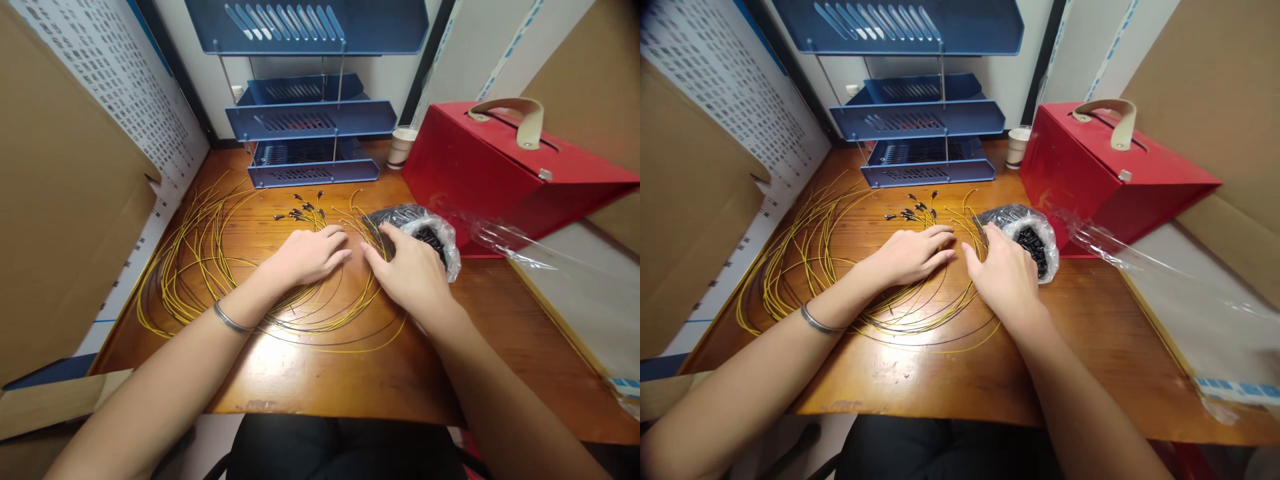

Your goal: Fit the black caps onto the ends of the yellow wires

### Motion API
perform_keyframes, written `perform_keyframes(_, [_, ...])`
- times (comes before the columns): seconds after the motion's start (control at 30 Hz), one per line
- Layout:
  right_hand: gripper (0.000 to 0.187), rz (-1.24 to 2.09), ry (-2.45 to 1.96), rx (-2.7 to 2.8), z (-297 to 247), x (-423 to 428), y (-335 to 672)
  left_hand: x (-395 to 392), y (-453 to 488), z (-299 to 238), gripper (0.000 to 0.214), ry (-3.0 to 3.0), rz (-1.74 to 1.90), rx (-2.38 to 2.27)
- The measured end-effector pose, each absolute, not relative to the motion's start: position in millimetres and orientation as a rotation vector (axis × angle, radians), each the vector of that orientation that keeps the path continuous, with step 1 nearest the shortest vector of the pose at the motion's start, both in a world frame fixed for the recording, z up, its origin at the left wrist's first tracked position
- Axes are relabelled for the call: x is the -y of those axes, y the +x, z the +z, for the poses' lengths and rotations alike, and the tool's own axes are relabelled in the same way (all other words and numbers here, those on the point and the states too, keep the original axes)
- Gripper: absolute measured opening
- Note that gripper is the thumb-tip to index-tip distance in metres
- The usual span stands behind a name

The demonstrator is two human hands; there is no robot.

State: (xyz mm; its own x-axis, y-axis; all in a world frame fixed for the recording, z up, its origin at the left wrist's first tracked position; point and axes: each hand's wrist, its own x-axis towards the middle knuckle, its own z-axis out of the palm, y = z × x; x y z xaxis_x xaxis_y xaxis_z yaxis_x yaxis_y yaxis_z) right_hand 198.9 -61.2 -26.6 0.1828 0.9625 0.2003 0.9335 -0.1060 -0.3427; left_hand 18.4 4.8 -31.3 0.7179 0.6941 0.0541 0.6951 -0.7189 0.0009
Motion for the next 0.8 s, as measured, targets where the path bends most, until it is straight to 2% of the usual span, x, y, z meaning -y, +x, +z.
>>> perform_keyframes(0.3, [0.047,0.125,-2.112,1.852,-27,63,193,-13,32,-33,0.043,-2.893,-0.09,1.284])
perform_keyframes(0.8, [0.039,0.147,-2.153,2.013,-29,65,189,-7,22,-36,0.054,-2.9,-0.099,1.209])
